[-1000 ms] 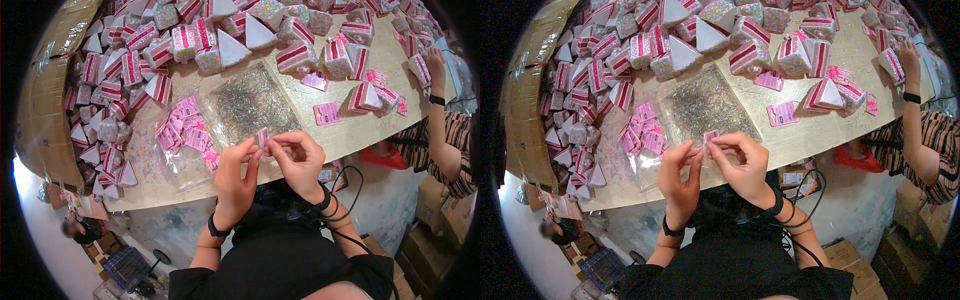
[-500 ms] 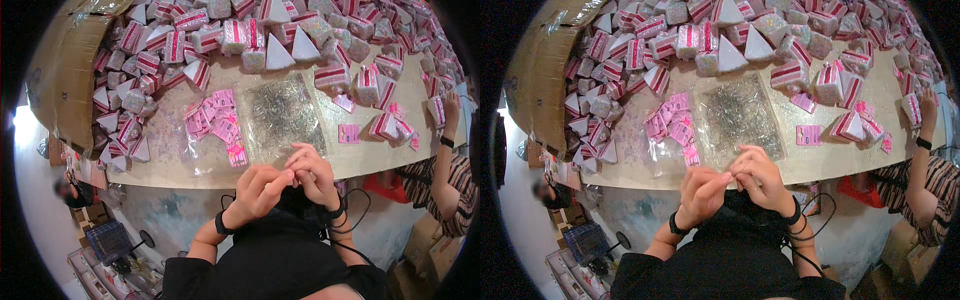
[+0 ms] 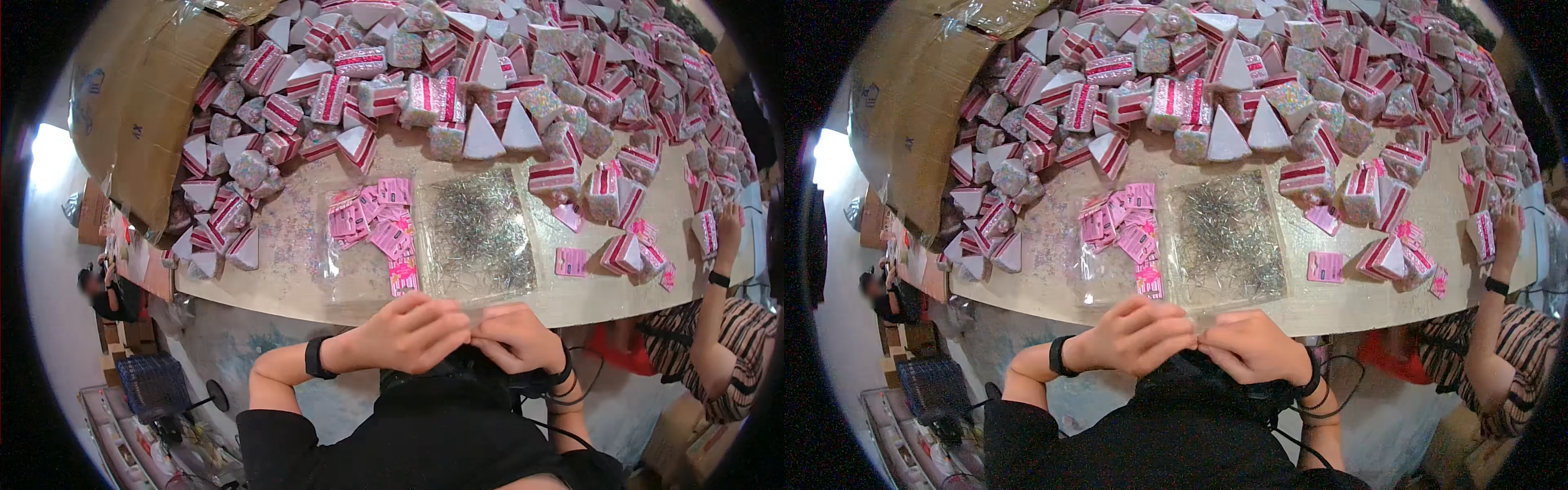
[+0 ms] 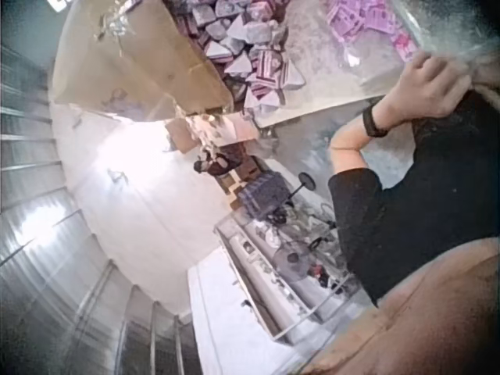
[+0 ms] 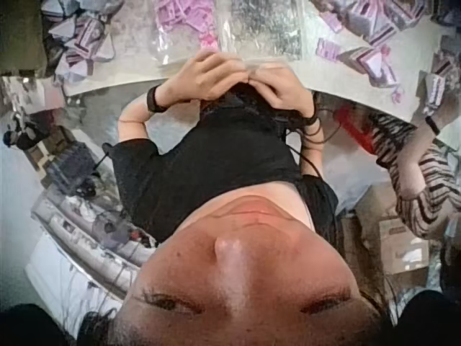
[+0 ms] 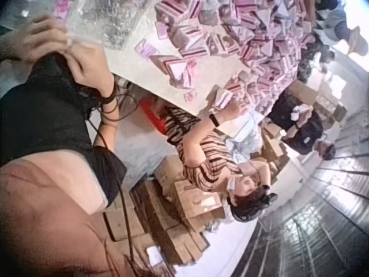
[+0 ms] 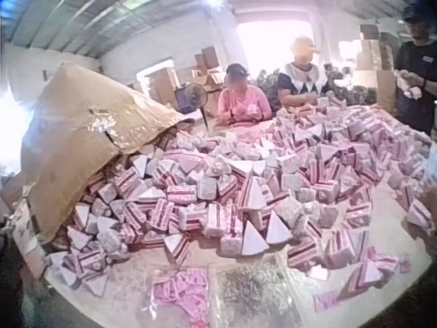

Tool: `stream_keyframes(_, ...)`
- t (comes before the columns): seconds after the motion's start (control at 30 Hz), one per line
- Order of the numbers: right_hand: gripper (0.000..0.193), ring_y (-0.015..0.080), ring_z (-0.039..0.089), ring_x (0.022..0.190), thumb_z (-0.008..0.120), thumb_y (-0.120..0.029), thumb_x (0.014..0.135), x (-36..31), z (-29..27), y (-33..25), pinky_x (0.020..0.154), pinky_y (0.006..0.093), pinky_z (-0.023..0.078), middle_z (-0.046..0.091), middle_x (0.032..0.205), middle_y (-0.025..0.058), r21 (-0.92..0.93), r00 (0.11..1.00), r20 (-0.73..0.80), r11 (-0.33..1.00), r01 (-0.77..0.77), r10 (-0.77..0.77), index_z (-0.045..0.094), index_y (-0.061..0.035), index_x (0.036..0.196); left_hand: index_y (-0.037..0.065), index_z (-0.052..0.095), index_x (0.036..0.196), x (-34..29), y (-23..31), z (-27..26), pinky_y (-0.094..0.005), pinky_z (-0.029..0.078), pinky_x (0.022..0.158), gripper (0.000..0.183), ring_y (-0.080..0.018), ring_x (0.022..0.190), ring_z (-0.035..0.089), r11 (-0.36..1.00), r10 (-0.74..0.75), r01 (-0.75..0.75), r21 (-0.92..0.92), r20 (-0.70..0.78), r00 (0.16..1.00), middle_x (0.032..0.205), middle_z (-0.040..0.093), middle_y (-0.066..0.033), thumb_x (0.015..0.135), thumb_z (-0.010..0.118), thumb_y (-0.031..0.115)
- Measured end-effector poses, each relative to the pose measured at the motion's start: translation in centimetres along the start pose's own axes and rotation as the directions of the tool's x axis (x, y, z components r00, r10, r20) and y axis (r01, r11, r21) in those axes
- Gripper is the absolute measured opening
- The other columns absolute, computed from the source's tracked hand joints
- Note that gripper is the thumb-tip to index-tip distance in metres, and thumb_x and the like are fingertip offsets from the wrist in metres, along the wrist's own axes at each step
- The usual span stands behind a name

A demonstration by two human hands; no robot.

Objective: Attaching labels and tags to toy cakes on a production line.

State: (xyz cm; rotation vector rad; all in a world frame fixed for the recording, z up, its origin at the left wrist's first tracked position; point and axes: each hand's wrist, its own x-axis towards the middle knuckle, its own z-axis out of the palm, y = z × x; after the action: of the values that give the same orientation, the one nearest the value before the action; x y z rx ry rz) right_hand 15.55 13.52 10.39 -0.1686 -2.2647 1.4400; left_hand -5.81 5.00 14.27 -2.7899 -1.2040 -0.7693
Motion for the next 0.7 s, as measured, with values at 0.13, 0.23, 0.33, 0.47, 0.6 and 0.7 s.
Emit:
stream_keyframes(0.13,0.021,0.022,0.056,0.055,0.068,-0.001,0.075,0.8,2.2,-0.4,0.047,0.0332,0.043,0.057,0.068,0.0084,-0.19,0.924,-0.381,0.981,-0.044,-0.033,0.067,-0.007,0.095,0.005,0.06,0.09,0.0,0.0,1.3,-0.0321,0.047,0.072,0.014,-0.0232,0.09,0.06,0.911,-0.36,0.338,-0.239,-0.058,0.931,0.097,0.062,-0.0057,0.079,0.067,0.01)
stream_keyframes(0.23,0.027,0.0203,0.06,0.056,0.072,0.0,0.072,1.2,3.1,0.1,0.048,0.0298,0.045,0.06,0.072,0.0096,-0.325,0.901,-0.434,0.934,-0.149,-0.008,0.068,-0.006,0.098,0.001,0.059,0.092,0.3,-0.2,0.8,-0.0312,0.047,0.071,0.012,-0.0199,0.085,0.061,0.611,-0.624,0.626,-0.485,0.192,0.757,0.093,0.063,-0.0072,0.085,0.066,0.008)
stream_keyframes(0.33,0.025,0.0189,0.061,0.058,0.072,-0.001,0.074,1.7,2.9,0.0,0.049,0.0281,0.047,0.061,0.073,0.009,-0.447,0.856,-0.484,0.892,-0.066,-0.179,0.068,-0.0046,0.099,-0.002,0.06,0.097,1.0,-0.9,0.3,-0.0277,0.048,0.073,0.016,-0.013,0.084,0.06,0.006,-0.639,0.774,-0.634,0.593,0.491,0.089,0.065,-0.0058,0.092,0.061,0.012)
stream_keyframes(0.47,0.024,0.0165,0.059,0.056,0.072,0.001,0.075,1.4,2.8,-0.2,0.048,0.0269,0.047,0.062,0.074,0.0075,-0.334,0.868,-0.488,0.939,-0.081,-0.098,0.068,-0.0028,0.098,-0.002,0.061,0.099,0.2,-1.3,1.0,-0.0234,0.044,0.073,0.024,-0.0047,0.084,0.053,-0.236,-0.521,0.753,-0.614,0.734,0.435,0.088,0.062,-0.0012,0.096,0.058,0.021)
stream_keyframes(0.6,0.017,0.0132,0.058,0.056,0.071,0.002,0.076,1.0,2.8,-0.8,0.048,0.0249,0.045,0.06,0.072,0.0064,-0.167,0.874,-0.477,0.967,-0.19,0.089,0.066,-0.002,0.093,-0.005,0.064,0.1,0.7,-1.2,0.8,-0.0249,0.048,0.077,0.025,-0.0091,0.085,0.059,-0.179,-0.519,0.792,-0.584,0.74,0.429,0.093,0.066,-0.005,0.095,0.059,0.019)
stream_keyframes(0.7,0.015,0.0081,0.056,0.052,0.067,0.008,0.076,0.9,2.9,-0.5,0.044,0.0204,0.041,0.061,0.072,0.0052,-0.166,0.863,-0.504,0.976,-0.14,0.038,0.066,-0.001,0.088,-0.002,0.066,0.098,1.2,-2.0,0.9,-0.0251,0.048,0.076,0.027,-0.0099,0.085,0.06,-0.327,-0.399,0.855,-0.402,0.879,0.26,0.093,0.067,-0.0054,0.095,0.058,0.024)
